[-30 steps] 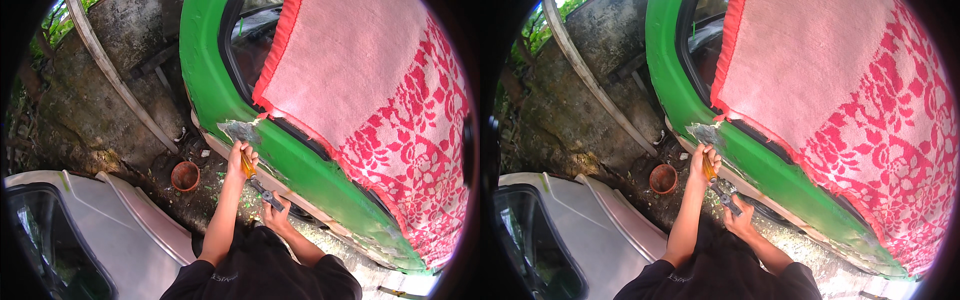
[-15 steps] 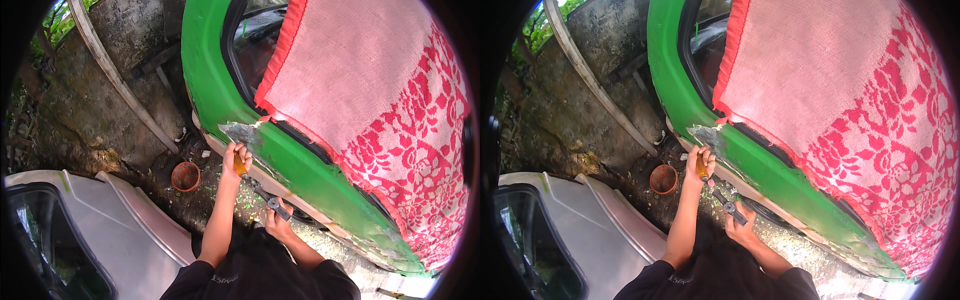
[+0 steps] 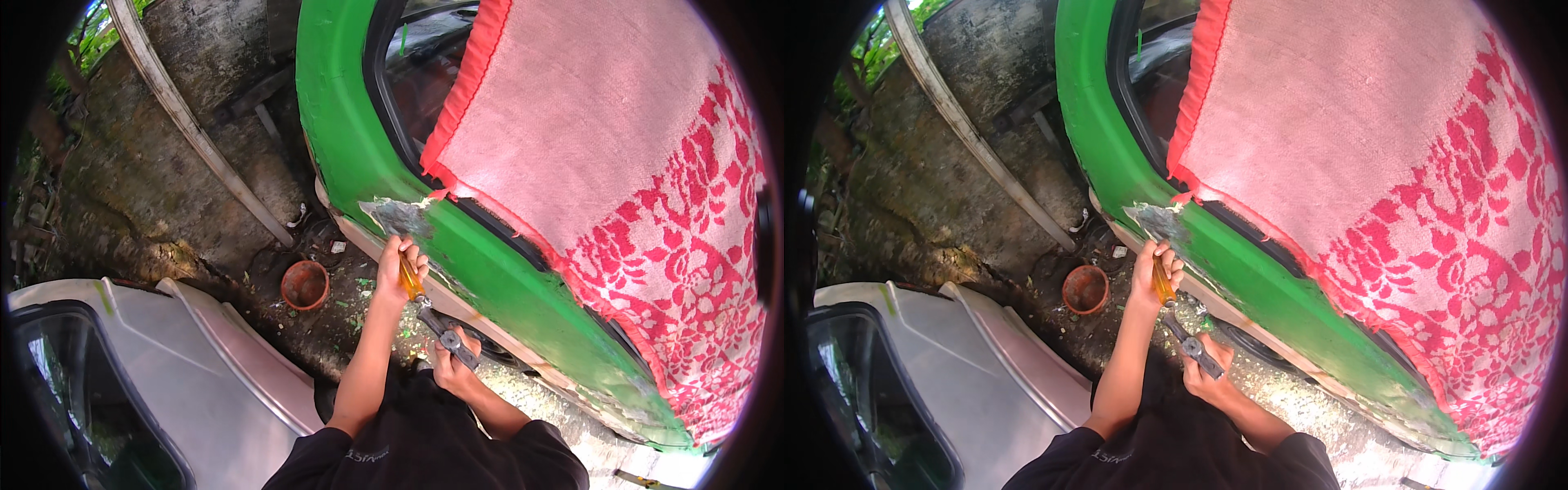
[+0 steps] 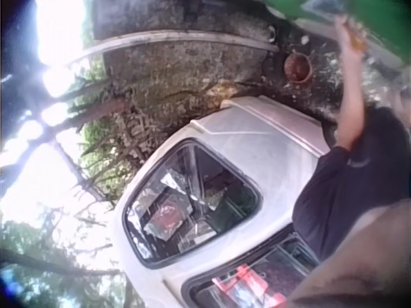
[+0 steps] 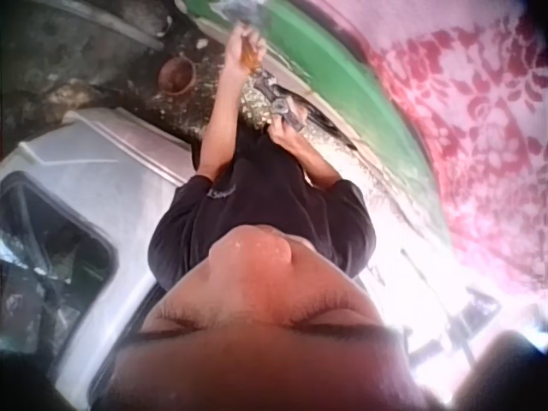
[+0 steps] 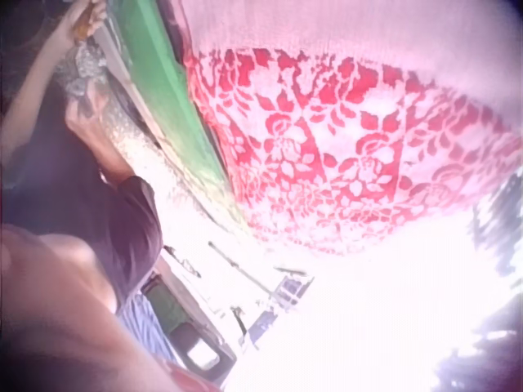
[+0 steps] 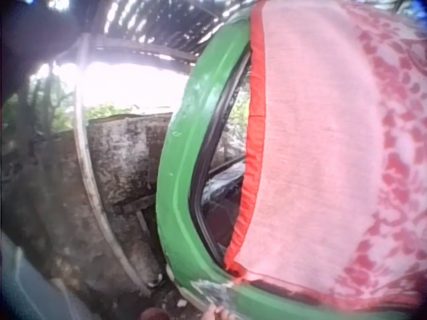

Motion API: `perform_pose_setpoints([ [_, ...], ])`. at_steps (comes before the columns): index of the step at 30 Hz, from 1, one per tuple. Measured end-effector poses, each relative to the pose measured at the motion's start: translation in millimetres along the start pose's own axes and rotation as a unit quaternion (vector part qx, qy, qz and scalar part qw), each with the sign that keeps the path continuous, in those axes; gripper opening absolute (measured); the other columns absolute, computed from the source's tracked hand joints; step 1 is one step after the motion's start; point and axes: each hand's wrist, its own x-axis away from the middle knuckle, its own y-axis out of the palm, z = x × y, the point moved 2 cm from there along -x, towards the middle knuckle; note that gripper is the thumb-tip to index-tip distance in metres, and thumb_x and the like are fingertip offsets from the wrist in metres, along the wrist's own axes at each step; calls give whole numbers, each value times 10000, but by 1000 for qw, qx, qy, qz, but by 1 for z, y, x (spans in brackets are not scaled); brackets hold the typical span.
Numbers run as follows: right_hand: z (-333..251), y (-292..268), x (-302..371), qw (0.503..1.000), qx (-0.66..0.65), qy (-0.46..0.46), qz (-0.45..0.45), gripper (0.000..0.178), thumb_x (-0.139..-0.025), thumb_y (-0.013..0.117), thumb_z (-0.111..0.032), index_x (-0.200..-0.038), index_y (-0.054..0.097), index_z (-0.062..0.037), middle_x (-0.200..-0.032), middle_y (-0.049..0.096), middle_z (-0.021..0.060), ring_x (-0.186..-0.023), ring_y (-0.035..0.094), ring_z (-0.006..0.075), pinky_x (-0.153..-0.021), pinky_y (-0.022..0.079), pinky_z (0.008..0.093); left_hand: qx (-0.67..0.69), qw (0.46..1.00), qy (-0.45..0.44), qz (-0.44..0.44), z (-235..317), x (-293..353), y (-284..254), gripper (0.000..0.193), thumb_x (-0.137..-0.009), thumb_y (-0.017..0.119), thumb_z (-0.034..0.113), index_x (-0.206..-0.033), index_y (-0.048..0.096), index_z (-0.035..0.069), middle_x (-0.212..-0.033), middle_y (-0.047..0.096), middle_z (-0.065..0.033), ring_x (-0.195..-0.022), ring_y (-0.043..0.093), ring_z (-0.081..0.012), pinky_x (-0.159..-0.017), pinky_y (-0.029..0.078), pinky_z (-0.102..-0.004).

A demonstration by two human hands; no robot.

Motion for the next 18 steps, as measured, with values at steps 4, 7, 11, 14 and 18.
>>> perform_pose_setpoints([
  [4,1,3,0,986,-41,-143,74,100,-705,576,-23,-665,484,-26,-536,477,90,-414,478,256,-429,388,329,-3,1000,-3,-22,0,0,-2,278,-949,371,281,-695,382,170,-452,229,21,-443,226,-110,-380,187,-253],
  [7,32,21,-2,998,24,-59,15,113,-761,551,-38,-688,470,-9,-501,432,74,-389,442,229,-413,360,309,0,1000,-7,9,1,-2,0,275,-945,369,277,-692,383,170,-450,235,19,-444,230,-112,-380,189,-249],
  [11,3,8,-6,994,-4,-91,62,65,-741,534,-18,-705,480,-12,-533,476,78,-397,459,236,-423,381,311,6,1000,5,-6,4,-3,-5,274,-936,371,255,-677,381,165,-447,244,12,-439,224,-116,-382,196,-254],
  [14,13,7,-5,981,-1,-161,111,63,-773,532,-53,-740,498,-12,-532,475,88,-403,466,241,-422,372,318,12,1000,-3,-11,5,-5,-2,283,-938,380,253,-673,388,155,-447,246,9,-438,219,-112,-384,197,-256],
  [18,43,18,-5,986,142,78,-36,124,-768,615,-69,-738,506,-18,-557,501,139,-451,503,315,-445,399,372,88,995,-13,-36,21,-24,-30,283,-933,399,243,-673,409,132,-449,250,3,-435,216,-111,-380,195,-250],
])
